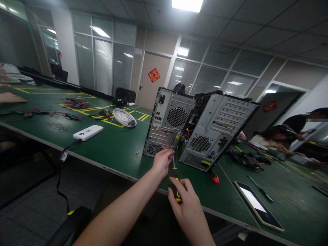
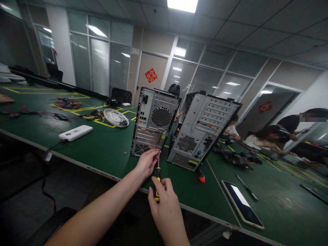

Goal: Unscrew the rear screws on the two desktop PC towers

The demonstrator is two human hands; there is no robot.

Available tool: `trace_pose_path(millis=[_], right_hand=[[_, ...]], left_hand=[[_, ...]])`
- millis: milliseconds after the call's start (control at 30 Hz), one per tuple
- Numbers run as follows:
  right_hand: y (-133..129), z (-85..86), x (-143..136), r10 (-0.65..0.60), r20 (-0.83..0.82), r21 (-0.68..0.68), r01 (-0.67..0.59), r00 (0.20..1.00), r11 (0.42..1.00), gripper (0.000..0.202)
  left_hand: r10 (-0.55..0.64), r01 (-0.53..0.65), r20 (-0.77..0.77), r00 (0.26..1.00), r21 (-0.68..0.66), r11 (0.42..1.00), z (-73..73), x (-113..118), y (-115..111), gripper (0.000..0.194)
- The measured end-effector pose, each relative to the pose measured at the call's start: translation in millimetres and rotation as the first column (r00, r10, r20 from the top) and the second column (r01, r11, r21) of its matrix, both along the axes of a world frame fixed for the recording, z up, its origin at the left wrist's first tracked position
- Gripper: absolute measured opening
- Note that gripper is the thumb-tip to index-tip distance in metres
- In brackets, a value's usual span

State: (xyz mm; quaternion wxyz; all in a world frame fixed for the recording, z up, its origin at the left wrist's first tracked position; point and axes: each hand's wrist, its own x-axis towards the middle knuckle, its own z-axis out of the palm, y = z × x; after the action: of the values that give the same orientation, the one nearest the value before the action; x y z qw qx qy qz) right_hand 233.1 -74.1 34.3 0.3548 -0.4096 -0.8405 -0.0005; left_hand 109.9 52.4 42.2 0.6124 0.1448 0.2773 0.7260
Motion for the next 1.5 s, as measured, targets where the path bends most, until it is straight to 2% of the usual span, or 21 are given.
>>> trace_pose_path(millis=[733,900,1200,1500], right_hand=[[-2.3,-1.7,-2.6,-0.009,-0.052,-0.058,0.006,0.999,0.998,0.031],[-0.8,-3.8,-2.7,-0.008,-0.063,-0.038,0.005,0.998,0.999,0.031],[0.3,-5.2,-3.6,-0.022,-0.089,-0.008,0.021,0.996,1.0,0.03],[1.9,-10.0,-6.1,-0.06,-0.124,0.028,0.064,0.99,0.998,0.031]], left_hand=[[-0.041,0.041,0.036,0.999,0.001,0.999,-1.8,-4.8,0.4,0.009],[-0.042,0.041,0.057,0.998,0.02,0.999,-1.1,-5.0,-1.5,0.011],[0.001,0.001,0.089,0.996,-0.023,1.0,8.0,-3.4,-9.7,0.019],[-0.005,0.006,0.074,0.997,-0.007,1.0,5.2,-4.0,-9.5,0.021]])
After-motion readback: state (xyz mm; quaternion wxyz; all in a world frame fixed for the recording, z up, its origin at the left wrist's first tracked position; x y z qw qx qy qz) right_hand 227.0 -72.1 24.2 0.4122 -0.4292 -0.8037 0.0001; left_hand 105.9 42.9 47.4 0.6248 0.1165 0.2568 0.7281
